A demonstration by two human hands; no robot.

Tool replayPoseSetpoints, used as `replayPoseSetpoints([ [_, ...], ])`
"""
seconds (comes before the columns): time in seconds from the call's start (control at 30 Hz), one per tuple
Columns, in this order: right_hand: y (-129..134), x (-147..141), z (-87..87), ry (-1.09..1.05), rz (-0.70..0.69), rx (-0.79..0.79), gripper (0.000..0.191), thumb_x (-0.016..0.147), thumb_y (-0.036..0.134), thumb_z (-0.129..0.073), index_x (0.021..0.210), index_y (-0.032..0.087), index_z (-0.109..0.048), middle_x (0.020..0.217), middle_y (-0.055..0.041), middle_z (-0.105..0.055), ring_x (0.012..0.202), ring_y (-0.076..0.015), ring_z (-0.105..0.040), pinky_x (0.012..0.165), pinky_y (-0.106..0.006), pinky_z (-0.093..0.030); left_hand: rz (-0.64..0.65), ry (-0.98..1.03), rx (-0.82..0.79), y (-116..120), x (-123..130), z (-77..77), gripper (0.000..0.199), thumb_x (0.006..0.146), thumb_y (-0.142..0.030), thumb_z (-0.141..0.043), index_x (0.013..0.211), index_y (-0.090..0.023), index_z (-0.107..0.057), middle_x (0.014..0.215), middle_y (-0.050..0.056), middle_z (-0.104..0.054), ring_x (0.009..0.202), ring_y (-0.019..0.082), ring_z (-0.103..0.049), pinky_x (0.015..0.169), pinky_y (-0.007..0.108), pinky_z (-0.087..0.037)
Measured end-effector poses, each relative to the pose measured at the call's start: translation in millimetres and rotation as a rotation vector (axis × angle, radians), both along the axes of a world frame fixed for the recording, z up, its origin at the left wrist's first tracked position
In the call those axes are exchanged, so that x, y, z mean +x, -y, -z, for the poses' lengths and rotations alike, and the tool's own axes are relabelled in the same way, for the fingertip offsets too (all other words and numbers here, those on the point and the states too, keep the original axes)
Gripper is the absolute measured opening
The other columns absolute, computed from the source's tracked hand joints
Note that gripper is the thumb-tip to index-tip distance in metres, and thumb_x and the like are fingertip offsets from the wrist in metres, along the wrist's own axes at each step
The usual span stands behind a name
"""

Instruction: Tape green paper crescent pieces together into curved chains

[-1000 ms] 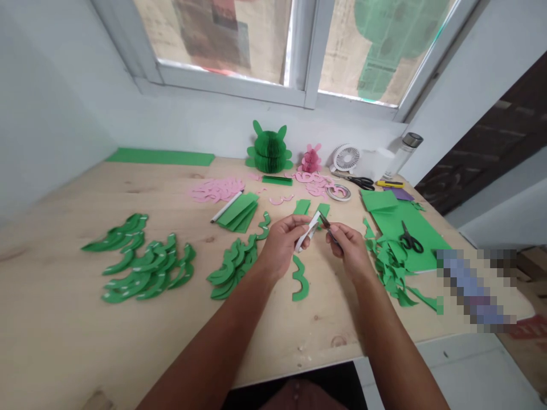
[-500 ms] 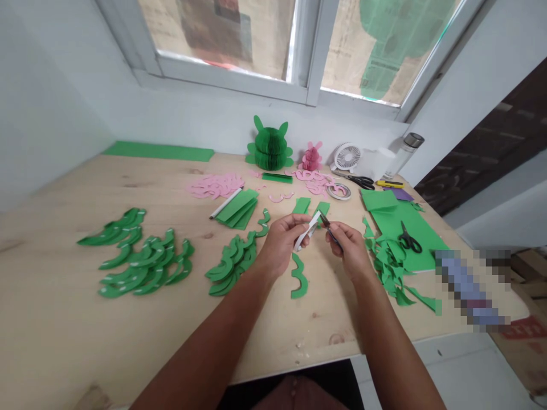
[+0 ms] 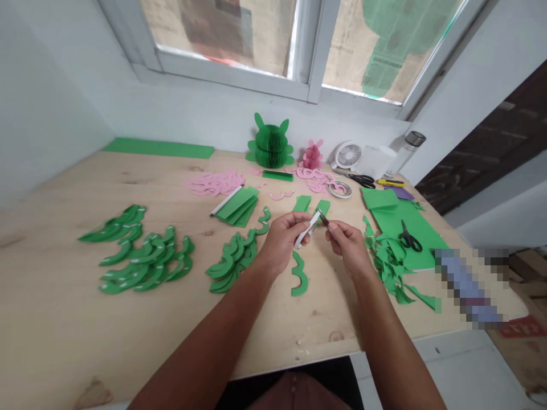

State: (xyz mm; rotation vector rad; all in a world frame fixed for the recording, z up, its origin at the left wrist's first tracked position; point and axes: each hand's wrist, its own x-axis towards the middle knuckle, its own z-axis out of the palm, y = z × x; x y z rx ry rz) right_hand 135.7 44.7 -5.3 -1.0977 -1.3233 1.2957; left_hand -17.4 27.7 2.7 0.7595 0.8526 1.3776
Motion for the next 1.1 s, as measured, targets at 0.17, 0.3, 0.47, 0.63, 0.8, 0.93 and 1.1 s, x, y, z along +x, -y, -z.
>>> replayPoseSetpoints([
  [0.17, 0.2, 0.4, -0.2, 0.036, 0.025, 0.021, 0.034, 0.074, 0.046, -0.063, 0.087, 0.015, -0.067, 0.059, 0.0046, -0.049, 0.04, -0.003, -0.026, 0.037, -0.019, -0.017, -0.001, -0.005, 0.003, -0.4, -0.2, 1.1, 0.018, 0.062, -0.023, -0.068, 0.078, -0.015, -0.064, 0.055, -0.002, -0.056, 0.046, 0.008, -0.047, 0.046, 0.021, -0.031],
  [0.3, -0.5, 0.8, 0.5, 0.045, 0.038, 0.027, 0.033, 0.074, 0.046, -0.063, 0.086, 0.015, -0.067, 0.058, 0.0046, -0.049, 0.04, -0.0033, -0.025, 0.037, -0.019, -0.017, 0.004, -0.013, 0.007, -1.4, -0.6, 3.3, 0.019, 0.062, -0.023, -0.068, 0.079, -0.015, -0.064, 0.055, -0.002, -0.056, 0.045, 0.008, -0.048, 0.045, 0.021, -0.031],
  [0.47, -1.2, 1.6, 2.2, 0.066, 0.042, 0.042, 0.034, 0.074, 0.046, -0.063, 0.086, 0.015, -0.067, 0.058, 0.0045, -0.048, 0.04, -0.0032, -0.025, 0.038, -0.02, -0.016, 0.008, -0.02, 0.013, -1.8, -0.7, 5.2, 0.019, 0.063, -0.024, -0.068, 0.079, -0.015, -0.064, 0.054, -0.002, -0.056, 0.045, 0.008, -0.048, 0.045, 0.021, -0.031],
  [0.63, -2.1, 2.4, 3.4, 0.093, 0.055, 0.051, 0.036, 0.074, 0.046, -0.062, 0.088, 0.014, -0.067, 0.057, 0.0047, -0.047, 0.041, -0.0038, -0.025, 0.038, -0.02, -0.016, 0.009, -0.034, 0.021, -1.8, -1.0, 6.7, 0.018, 0.065, -0.024, -0.068, 0.08, -0.015, -0.064, 0.054, -0.002, -0.056, 0.046, 0.008, -0.048, 0.045, 0.021, -0.031],
  [0.8, -2.4, 2.6, 2.9, 0.117, 0.064, 0.051, 0.038, 0.073, 0.046, -0.063, 0.09, 0.013, -0.067, 0.057, 0.0049, -0.045, 0.042, -0.0043, -0.025, 0.039, -0.021, -0.016, 0.009, -0.024, 0.011, -2.1, -0.7, 7.4, 0.019, 0.064, -0.023, -0.068, 0.08, -0.015, -0.064, 0.054, -0.002, -0.056, 0.045, 0.008, -0.048, 0.045, 0.021, -0.031],
  [0.93, -2.2, 2.3, 2.2, 0.12, 0.069, 0.05, 0.037, 0.073, 0.045, -0.063, 0.09, 0.012, -0.067, 0.057, 0.0046, -0.045, 0.043, -0.0042, -0.025, 0.039, -0.021, -0.015, 0.022, -0.012, 0.011, -3.3, -0.5, 8.7, 0.023, 0.064, -0.024, -0.068, 0.084, -0.014, -0.065, 0.057, -0.002, -0.057, 0.045, 0.007, -0.046, 0.046, 0.021, -0.031],
  [1.1, -1.6, 1.6, 0.6, 0.125, 0.066, 0.056, 0.035, 0.072, 0.044, -0.064, 0.087, 0.013, -0.067, 0.056, 0.0047, -0.045, 0.043, -0.0042, -0.024, 0.04, -0.022, -0.015, 0.016, -0.045, 0.014, -4.0, -0.2, 8.1, 0.025, 0.063, -0.025, -0.069, 0.084, -0.012, -0.066, 0.058, -0.001, -0.057, 0.045, 0.006, -0.043, 0.045, 0.021, -0.029],
])
